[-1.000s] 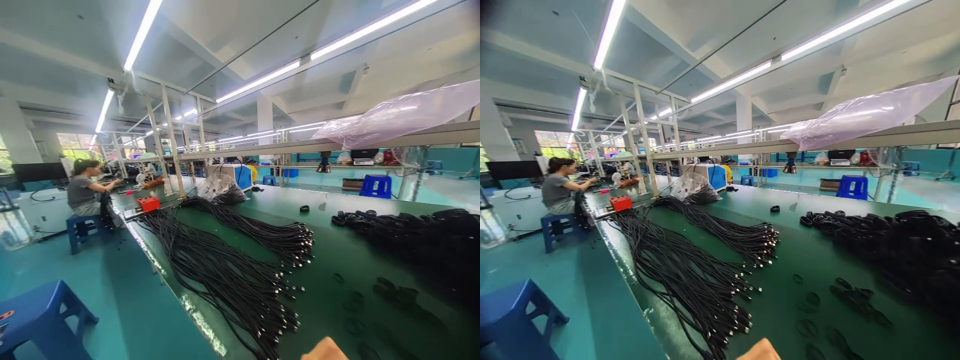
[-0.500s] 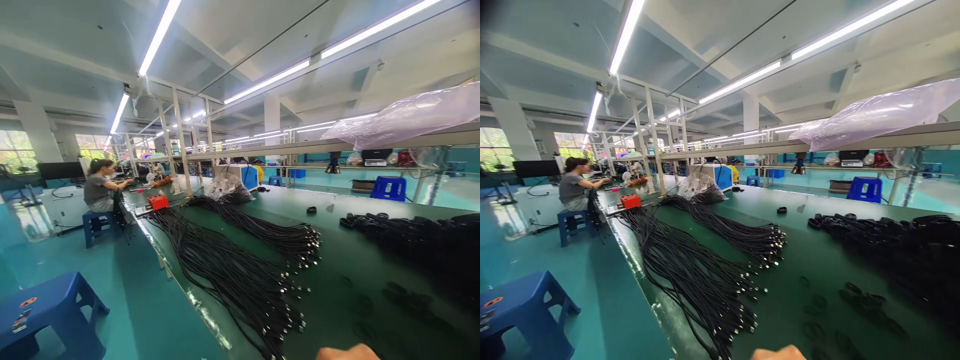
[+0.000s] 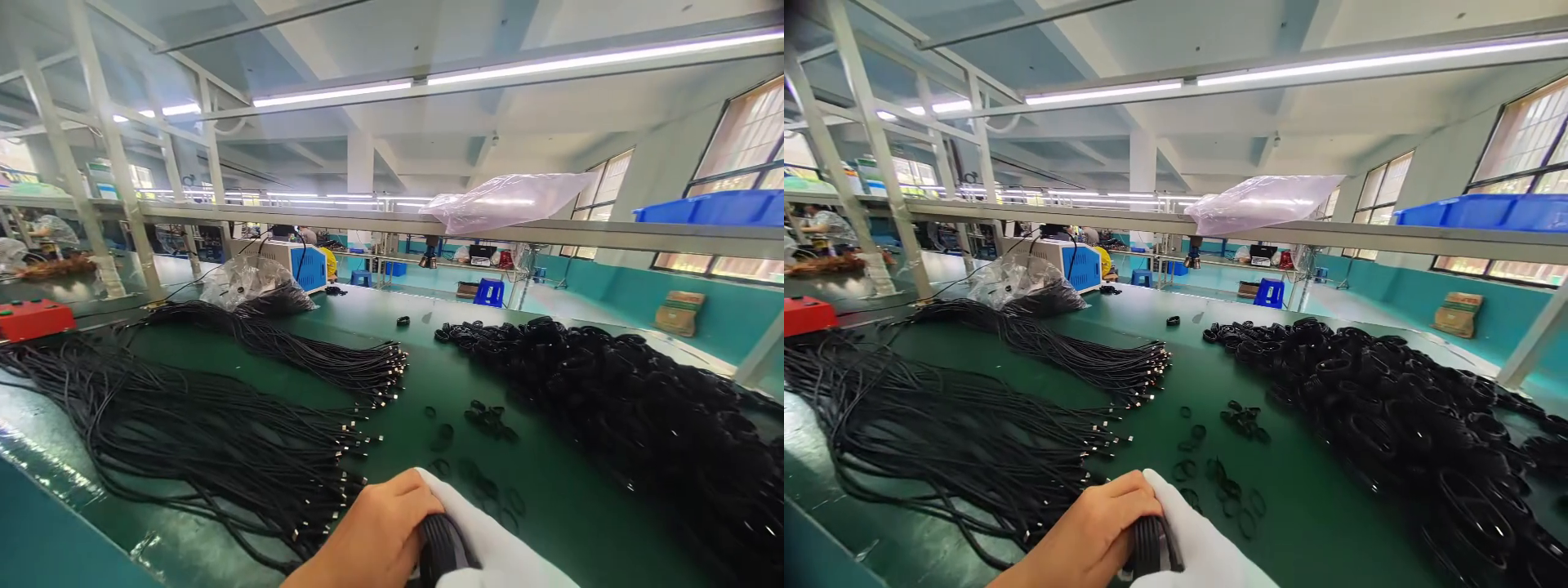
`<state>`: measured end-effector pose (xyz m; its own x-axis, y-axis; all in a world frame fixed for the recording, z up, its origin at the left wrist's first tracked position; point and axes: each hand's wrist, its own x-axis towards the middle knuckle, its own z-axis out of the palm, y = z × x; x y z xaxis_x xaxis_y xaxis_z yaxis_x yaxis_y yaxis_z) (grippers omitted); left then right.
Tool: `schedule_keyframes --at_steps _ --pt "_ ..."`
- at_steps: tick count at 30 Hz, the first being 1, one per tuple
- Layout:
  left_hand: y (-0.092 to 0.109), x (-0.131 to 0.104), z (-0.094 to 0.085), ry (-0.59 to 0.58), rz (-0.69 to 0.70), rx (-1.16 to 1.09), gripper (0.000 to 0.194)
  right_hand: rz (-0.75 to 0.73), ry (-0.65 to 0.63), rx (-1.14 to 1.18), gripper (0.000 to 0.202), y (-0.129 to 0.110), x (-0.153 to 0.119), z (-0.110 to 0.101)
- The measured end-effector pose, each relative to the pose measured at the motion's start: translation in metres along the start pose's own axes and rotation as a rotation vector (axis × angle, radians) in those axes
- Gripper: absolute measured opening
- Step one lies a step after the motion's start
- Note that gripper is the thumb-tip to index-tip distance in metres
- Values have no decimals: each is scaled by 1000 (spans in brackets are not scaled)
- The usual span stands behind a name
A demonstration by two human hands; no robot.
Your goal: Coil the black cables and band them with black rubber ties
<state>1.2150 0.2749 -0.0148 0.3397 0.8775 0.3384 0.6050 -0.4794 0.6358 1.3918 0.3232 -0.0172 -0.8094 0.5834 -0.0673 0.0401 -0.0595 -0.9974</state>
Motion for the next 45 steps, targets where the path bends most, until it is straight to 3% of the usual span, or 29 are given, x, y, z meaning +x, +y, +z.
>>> schedule_keyframes --at_steps 3,5,8,11,14,19,27,32,36,40,42,45 --pt "6 0 -8 -40 -77 -28 28 -88 85 -18 27 3 9 10" --pt "7 -1 -9 -17 -102 -11 28 -142 137 -24 27 5 17 14" --pt "7 0 -8 36 -199 -48 28 -121 7 172 45 11 25 16" --pt "10 1 -9 59 -342 -68 41 -21 -156 472 47 19 26 14" --pt "11 5 -12 71 -431 -102 35 -9 -160 519 40 28 24 12" --pt "3 10 -10 29 -570 -428 26 -23 -134 535 45 33 26 13" --pt "-10 9 6 55 -583 -434 29 -6 -113 540 35 39 29 18" --pt "1 4 11 101 -452 53 39 -3 -78 471 39 45 33 20" --pt "6 5 11 -5 -407 272 39 57 -18 384 38 44 36 23" --pt "3 9 5 -118 -277 452 41 124 -40 489 47 45 35 25" --pt "0 9 -2 -124 -239 434 41 126 -62 585 43 45 32 25" --pt "-3 2 -11 20 -265 174 39 95 -30 697 34 46 32 21"
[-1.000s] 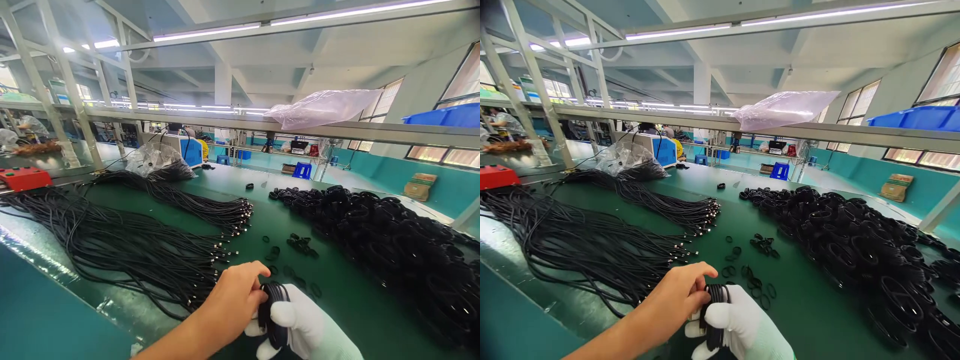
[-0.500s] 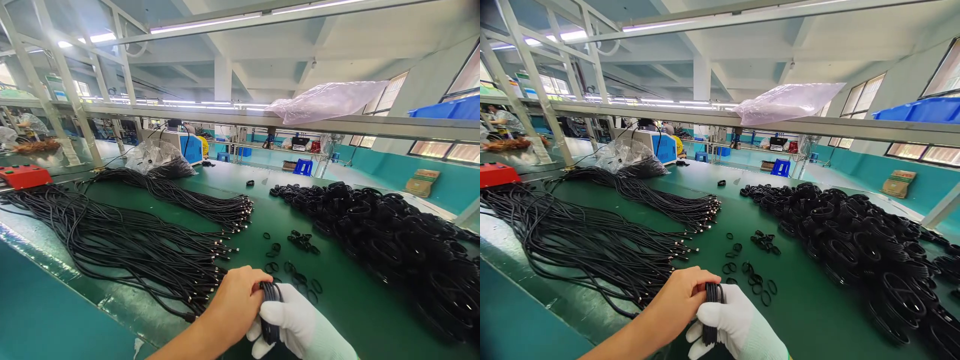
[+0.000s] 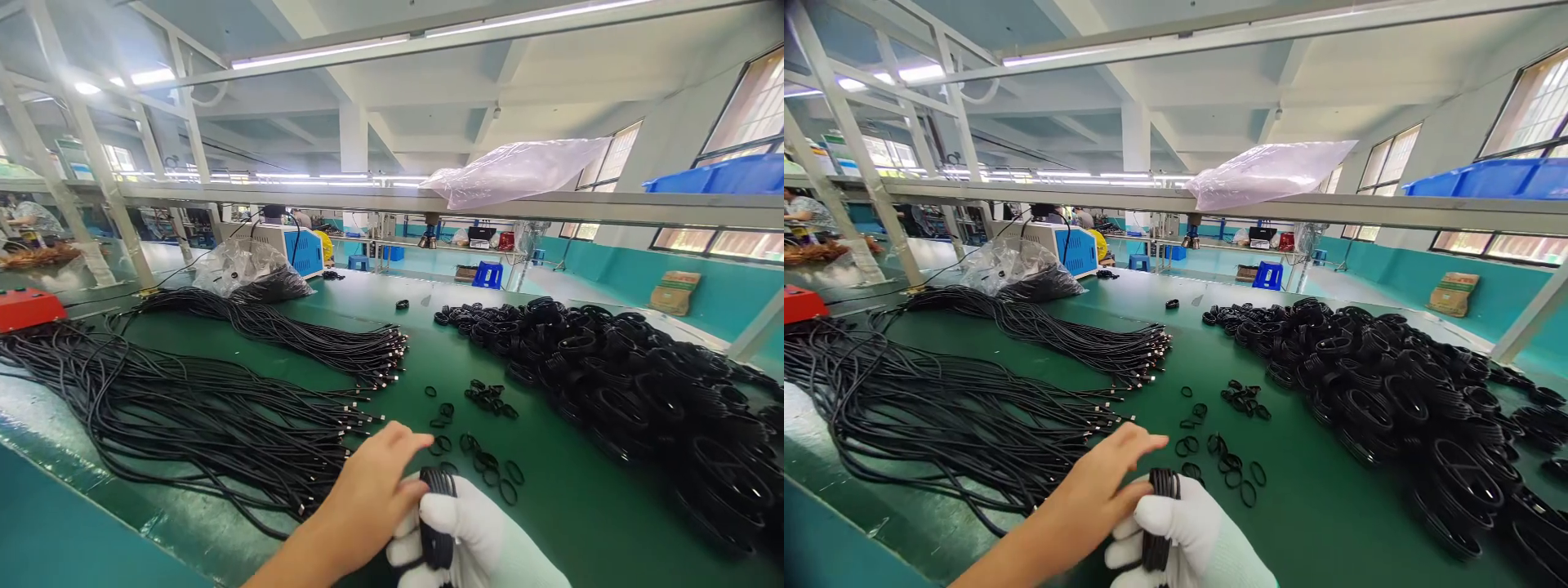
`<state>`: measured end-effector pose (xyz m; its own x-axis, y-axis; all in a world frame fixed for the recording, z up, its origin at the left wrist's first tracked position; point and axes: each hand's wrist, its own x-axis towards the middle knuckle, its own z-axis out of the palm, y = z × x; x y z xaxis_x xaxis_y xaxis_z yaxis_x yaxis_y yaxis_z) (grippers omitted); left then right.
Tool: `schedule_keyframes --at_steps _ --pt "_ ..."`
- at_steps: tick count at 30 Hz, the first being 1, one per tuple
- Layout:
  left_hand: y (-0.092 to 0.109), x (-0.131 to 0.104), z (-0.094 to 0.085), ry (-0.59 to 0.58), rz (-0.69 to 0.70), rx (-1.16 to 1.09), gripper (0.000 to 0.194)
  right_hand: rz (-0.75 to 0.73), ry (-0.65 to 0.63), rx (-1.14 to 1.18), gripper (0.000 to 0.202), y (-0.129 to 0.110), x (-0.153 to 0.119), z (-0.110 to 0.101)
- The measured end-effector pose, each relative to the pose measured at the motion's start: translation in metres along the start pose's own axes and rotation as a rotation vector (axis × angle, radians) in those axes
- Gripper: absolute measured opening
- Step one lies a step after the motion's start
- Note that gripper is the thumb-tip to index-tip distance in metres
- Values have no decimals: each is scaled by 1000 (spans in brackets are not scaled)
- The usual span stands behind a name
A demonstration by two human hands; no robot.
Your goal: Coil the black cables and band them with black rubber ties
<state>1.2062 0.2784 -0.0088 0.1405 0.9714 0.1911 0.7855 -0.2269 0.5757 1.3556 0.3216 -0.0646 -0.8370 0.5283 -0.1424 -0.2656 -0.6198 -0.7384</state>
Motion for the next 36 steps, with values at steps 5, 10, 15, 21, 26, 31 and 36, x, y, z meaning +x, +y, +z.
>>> schedule_keyframes --at_steps 5,10,15,21,26,31,36 --pt "-11 -19 22 -46 -29 -180 22 -135 -29 78 28 4 8 -5" --pt "-13 -25 36 48 33 -180 12 -143 -50 84 28 5 6 -10" --pt "-8 -10 4 113 -147 -235 11 30 -57 34 32 -3 -3 -9" --pt "-7 4 0 -33 -188 -33 8 67 4 -62 28 1 -2 -1" --pt "-6 6 5 -23 -113 73 10 99 13 -136 25 -2 -3 4" --pt "-3 6 8 -6 -58 161 13 97 -10 -168 28 -4 -4 6" --pt "-6 5 8 -27 -38 165 13 85 -19 -169 26 -4 -3 4"
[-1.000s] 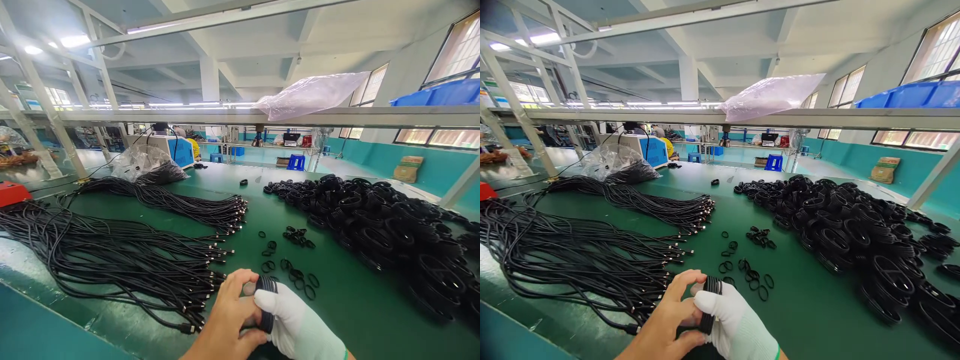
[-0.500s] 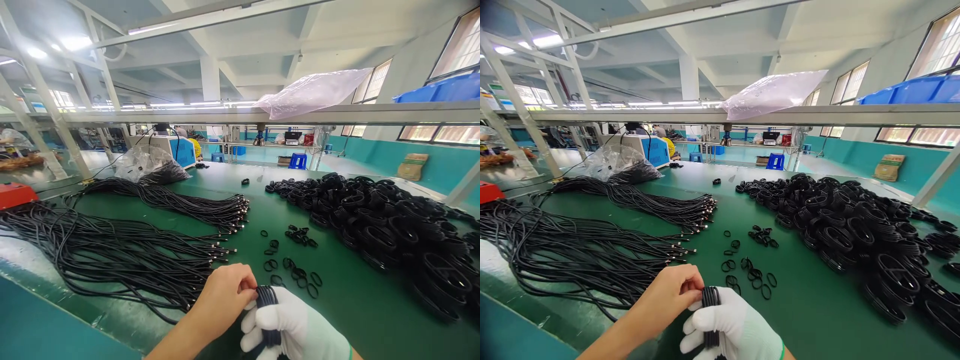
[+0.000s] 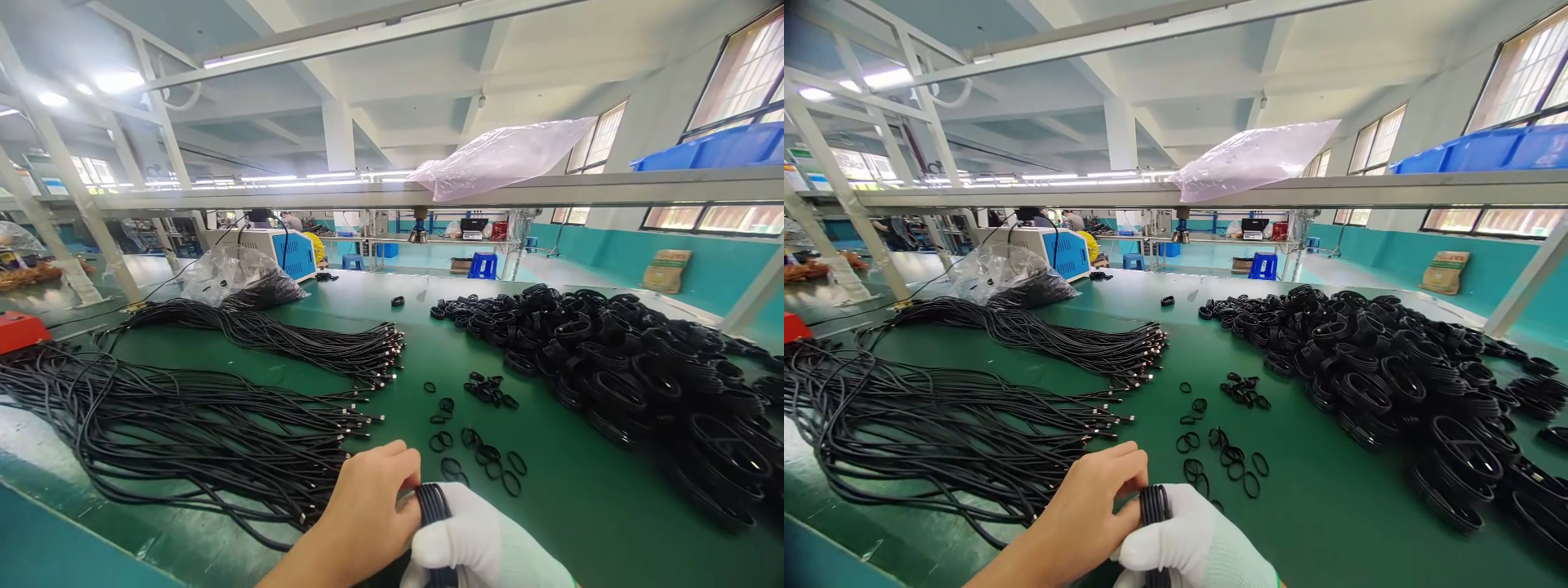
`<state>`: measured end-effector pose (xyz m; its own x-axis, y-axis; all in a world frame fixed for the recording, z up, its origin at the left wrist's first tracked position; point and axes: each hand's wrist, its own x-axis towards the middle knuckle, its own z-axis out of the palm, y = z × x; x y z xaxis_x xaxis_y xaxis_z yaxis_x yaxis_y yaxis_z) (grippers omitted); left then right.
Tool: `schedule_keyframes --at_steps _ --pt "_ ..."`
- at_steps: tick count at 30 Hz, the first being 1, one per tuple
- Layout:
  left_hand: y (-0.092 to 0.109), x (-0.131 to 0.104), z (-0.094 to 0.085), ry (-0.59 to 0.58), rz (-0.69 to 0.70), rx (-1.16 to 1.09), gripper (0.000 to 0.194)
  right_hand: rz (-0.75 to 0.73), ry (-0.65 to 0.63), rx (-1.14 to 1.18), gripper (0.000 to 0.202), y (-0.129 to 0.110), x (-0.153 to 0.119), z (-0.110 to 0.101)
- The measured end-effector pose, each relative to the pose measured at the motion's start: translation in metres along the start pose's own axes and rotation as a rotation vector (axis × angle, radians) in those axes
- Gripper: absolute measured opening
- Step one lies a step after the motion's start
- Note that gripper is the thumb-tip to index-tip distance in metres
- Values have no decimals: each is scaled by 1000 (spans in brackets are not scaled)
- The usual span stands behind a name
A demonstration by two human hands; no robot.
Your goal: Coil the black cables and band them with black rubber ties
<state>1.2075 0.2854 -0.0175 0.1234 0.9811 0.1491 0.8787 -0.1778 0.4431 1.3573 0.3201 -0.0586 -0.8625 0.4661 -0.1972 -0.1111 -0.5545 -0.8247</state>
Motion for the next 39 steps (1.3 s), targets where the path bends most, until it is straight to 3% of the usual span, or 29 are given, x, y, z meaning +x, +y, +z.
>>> schedule_keyframes --at_steps 6,11,13,17,21,26,29,34,39 --pt "0 4 -3 -45 21 -15 10 -32 -19 17 21 3 1 1" --pt "-6 10 -7 -73 1 -60 11 13 67 -39 22 -2 0 -1" --pt "-13 17 -11 -95 -6 -89 3 -44 107 36 25 -11 -4 -10" --pt "-28 41 -12 -84 -45 -63 11 -194 175 245 36 -32 -18 -40" --pt "-26 68 9 -124 -41 34 7 -204 194 268 39 -37 -24 -59" --pt "-21 83 38 -230 -16 8 10 -199 134 303 31 -33 -16 -58" --pt "-24 78 30 -207 -64 -148 7 -203 150 328 33 -36 -15 -51" --pt "-15 49 10 -244 -199 -662 9 -342 417 163 39 -33 -6 -32" --pt "-3 31 39 -180 -286 -1009 25 -308 682 -57 46 -18 18 -20"
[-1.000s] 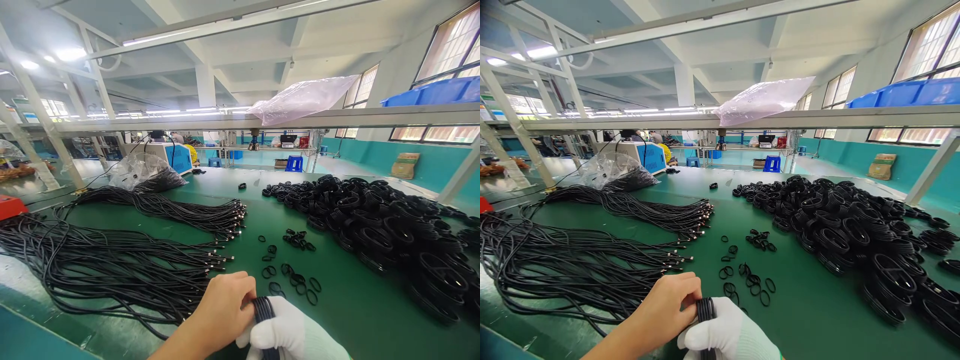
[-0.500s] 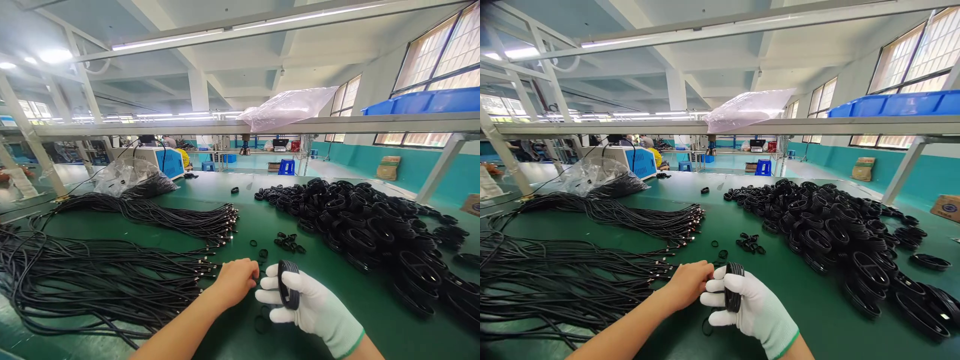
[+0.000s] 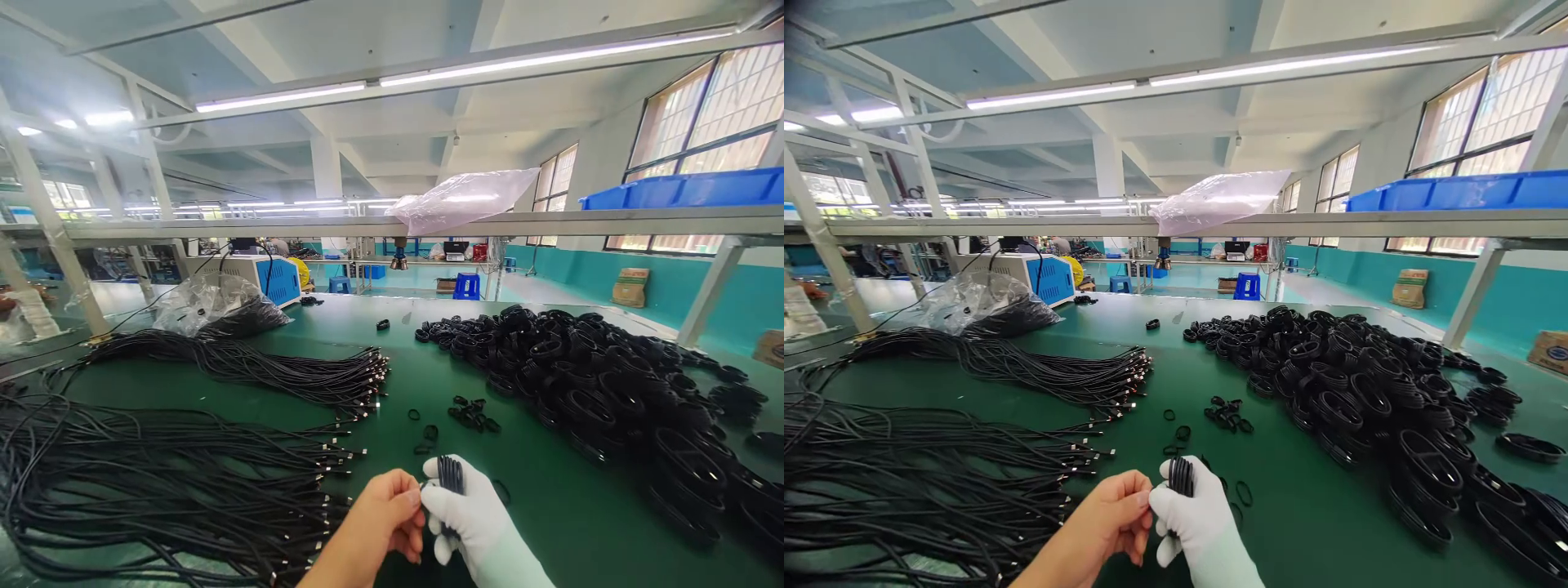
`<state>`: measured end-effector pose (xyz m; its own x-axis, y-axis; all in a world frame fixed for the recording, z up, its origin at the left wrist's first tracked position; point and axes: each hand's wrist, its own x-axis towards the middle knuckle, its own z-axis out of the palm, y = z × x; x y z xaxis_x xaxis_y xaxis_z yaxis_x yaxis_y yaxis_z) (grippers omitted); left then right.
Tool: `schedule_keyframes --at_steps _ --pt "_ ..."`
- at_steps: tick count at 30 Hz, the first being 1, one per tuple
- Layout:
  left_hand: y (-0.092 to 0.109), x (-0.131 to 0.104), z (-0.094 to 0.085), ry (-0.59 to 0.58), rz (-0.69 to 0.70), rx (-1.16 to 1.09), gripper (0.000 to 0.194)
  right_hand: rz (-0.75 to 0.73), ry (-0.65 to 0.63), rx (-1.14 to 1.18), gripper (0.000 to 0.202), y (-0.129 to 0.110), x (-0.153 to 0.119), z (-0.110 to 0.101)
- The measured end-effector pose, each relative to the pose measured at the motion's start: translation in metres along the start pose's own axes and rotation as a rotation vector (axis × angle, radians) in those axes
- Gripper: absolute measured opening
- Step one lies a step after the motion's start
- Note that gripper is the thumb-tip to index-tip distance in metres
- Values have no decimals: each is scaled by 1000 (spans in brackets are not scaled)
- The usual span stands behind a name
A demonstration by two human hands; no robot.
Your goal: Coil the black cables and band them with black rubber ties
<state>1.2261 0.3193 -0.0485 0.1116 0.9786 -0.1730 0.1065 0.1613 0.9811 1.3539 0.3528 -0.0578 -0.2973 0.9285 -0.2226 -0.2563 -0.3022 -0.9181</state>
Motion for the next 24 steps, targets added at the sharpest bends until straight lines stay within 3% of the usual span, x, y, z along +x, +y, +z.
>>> schedule_keyframes --at_steps 3,7,10,12,14,16,19,22,24 --pt "-17 6 5 85 40 -38 30 29 -24 171 43 6 -4 2" --pt "-19 1 0 133 89 -96 31 160 -369 494 45 1 -19 -8" --pt "-6 -16 -9 69 97 -189 30 132 -549 344 50 -5 -23 -17" --pt "6 -26 -16 -46 96 -55 23 84 -585 178 50 -7 -21 -20" --pt "16 -34 -23 -132 94 176 12 57 -586 29 43 -9 -19 -21" --pt "25 -39 -29 -129 101 346 5 45 -591 -73 35 -11 -17 -19" --pt "34 -43 -33 -127 134 568 13 30 -570 -134 29 -15 -16 -13" --pt "41 -44 -31 -123 129 858 20 3 -312 -224 30 -20 -16 -9" --pt "43 -42 -31 -88 128 912 29 6 -209 -257 36 -21 -15 -8"
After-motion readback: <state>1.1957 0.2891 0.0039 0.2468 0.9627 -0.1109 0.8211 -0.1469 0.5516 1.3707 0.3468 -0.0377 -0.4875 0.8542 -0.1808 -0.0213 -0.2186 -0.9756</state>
